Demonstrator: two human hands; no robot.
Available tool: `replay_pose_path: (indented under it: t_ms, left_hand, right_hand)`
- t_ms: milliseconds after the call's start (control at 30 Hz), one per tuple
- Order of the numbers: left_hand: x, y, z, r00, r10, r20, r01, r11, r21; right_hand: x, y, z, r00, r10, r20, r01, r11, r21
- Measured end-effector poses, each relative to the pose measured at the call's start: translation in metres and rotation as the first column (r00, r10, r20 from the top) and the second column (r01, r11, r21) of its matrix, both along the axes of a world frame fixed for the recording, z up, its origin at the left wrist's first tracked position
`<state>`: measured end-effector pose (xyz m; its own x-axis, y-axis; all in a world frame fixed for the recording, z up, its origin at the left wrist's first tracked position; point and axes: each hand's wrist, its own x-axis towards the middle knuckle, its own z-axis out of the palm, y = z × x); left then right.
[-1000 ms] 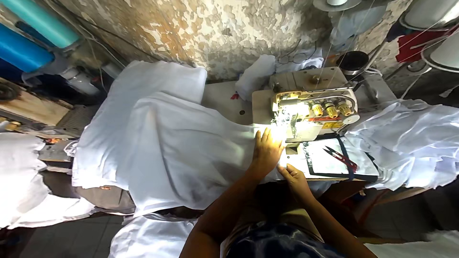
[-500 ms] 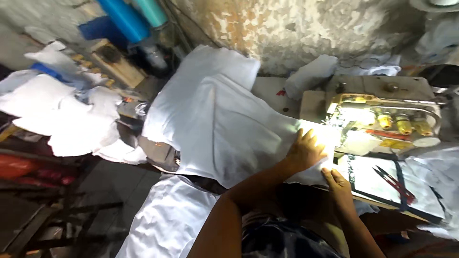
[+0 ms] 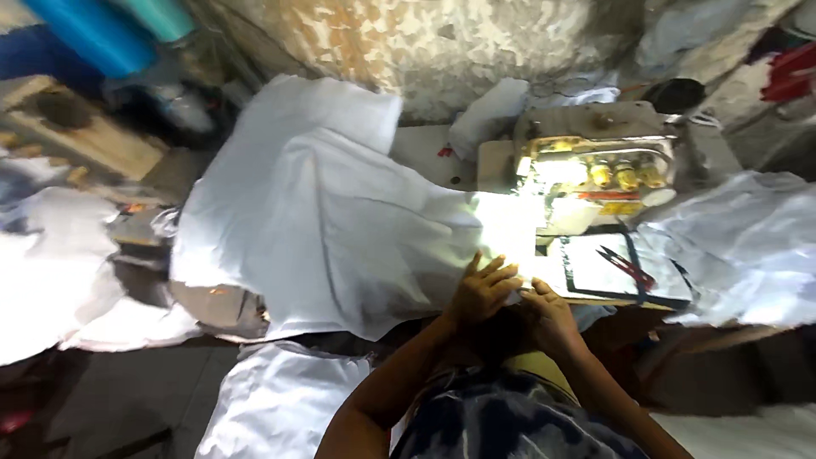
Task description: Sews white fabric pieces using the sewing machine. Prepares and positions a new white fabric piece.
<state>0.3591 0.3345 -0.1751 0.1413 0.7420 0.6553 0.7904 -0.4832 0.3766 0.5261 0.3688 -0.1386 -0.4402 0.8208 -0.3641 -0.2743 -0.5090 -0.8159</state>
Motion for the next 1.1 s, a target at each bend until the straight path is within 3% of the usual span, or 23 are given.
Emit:
replay_pose_path:
  t_ms: [367, 633, 900, 1100]
  left_hand:
    - [-0.005, -0.004, 0.009, 0.992, -0.062, -0.111, 0.069, 0.996, 0.058]
    - [-0.005, -0.005, 0.006, 0.99, -0.038, -0.138, 0.052, 0.994, 0.1]
    - [-0.008, -0.006, 0.005, 0.993, -0.036, -0.115, 0.048, 0.994, 0.098]
    - [0.0, -0.007, -0.001, 0.991, -0.073, -0.11, 0.075, 0.997, 0.011]
  right_hand:
    - [-0.001, -0.009, 0.006, 0.999, -0.023, 0.038, 0.022, 0.999, 0.035]
    - [0.004, -0.011, 0.017, 0.999, 0.035, 0.03, -0.034, 0.999, -0.037]
    - [0.003, -0.01, 0.017, 0.996, 0.073, -0.055, -0.08, 0.987, -0.139]
    - [0.004, -0.015, 0.01, 0.999, -0.006, 0.045, 0.012, 0.991, -0.132]
